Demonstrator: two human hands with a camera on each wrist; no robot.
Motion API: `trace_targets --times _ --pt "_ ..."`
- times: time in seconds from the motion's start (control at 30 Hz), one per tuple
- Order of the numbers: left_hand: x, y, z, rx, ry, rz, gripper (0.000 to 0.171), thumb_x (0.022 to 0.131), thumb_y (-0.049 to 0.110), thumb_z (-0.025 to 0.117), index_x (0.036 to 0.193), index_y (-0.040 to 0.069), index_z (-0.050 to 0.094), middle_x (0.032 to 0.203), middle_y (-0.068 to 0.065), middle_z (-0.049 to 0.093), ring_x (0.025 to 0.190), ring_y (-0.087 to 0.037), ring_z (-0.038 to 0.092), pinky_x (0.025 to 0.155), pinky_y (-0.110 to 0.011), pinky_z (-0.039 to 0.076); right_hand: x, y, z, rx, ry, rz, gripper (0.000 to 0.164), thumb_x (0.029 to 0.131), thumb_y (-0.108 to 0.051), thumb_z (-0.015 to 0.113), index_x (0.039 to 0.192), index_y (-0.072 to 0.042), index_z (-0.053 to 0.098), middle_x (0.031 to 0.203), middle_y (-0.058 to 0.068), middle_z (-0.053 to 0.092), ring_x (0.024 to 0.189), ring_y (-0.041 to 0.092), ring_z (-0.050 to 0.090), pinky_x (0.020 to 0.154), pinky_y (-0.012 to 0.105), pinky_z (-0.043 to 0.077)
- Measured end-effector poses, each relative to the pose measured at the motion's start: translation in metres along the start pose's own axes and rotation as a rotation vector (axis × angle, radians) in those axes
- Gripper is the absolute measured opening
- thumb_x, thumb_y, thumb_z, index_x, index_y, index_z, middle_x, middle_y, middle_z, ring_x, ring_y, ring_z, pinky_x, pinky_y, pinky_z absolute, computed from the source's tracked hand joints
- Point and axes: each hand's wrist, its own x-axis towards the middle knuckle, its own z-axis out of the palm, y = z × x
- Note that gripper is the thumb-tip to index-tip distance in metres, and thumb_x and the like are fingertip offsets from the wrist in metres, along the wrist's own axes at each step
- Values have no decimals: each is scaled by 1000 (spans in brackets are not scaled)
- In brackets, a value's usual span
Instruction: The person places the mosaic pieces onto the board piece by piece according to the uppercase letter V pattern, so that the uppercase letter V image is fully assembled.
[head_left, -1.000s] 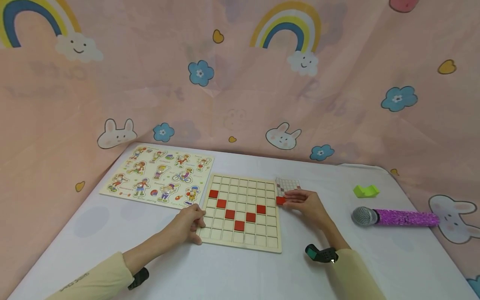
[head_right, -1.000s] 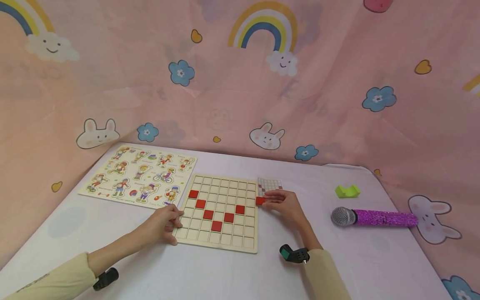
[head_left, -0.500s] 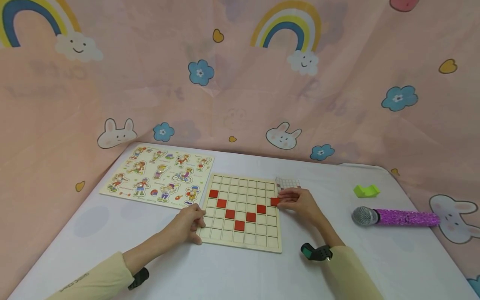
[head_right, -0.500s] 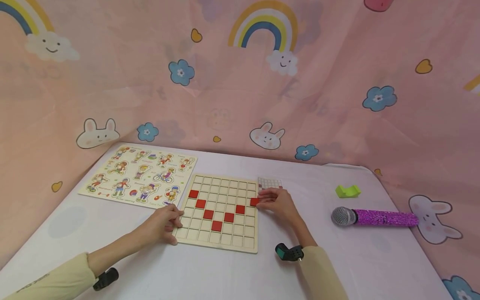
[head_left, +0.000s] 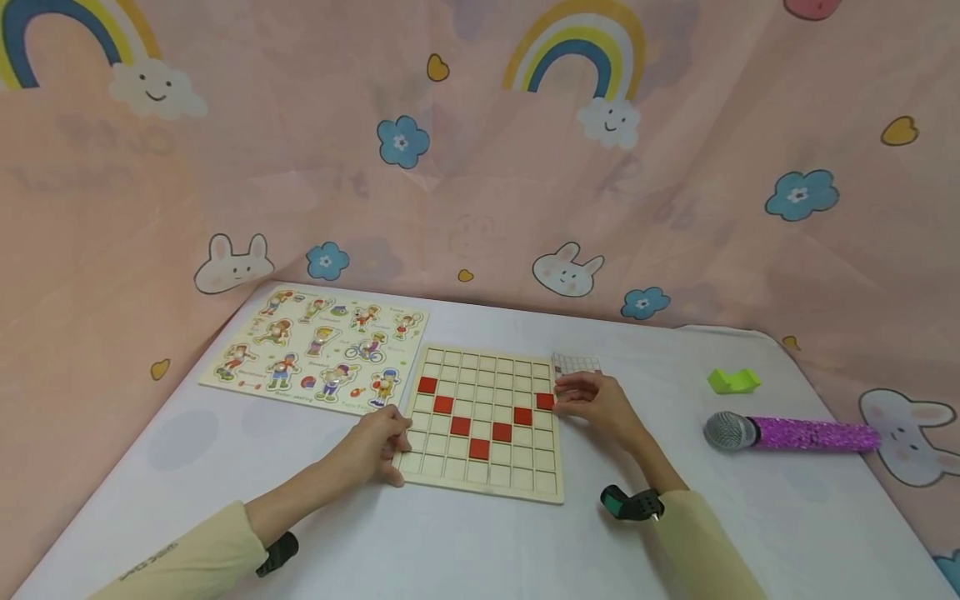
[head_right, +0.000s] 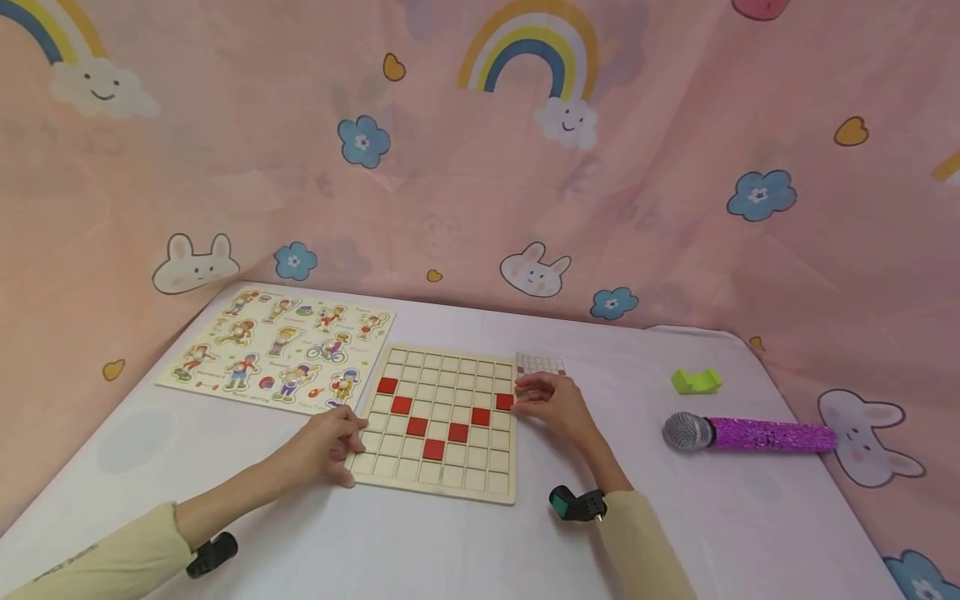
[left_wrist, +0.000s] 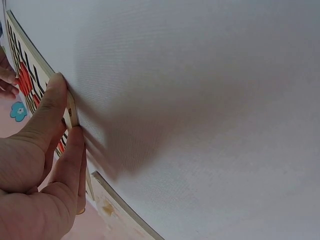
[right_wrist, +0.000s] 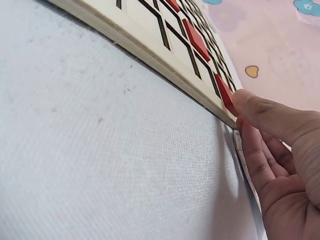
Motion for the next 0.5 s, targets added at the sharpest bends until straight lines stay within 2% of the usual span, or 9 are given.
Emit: trace_targets --times 0.17,0.3,0.5 --pt "0 0 0 2 -2 -16 34 54 -10 86 72 3 59 107 -13 58 94 -23 58 66 -21 47 1 1 1 50 -20 -8 38 81 -3 74 115 8 61 108 22 67 90 19 68 77 19 51" --pt "-1 0 -1 5 -1 -28 34 55 -10 86 72 3 60 107 -12 58 98 -26 58 66 -21 46 3 0 4 56 -28 4 38 81 -4 74 115 7 61 107 21 67 91 18 68 78 19 51" --pt "-2 -2 -3 13 -10 -13 33 55 -7 87 73 3 60 106 -13 59 100 -30 58 68 -21 48 5 -1 6 64 -38 9 37 81 -4 74 115 6 61 107 20 67 93 22 67 79 19 51"
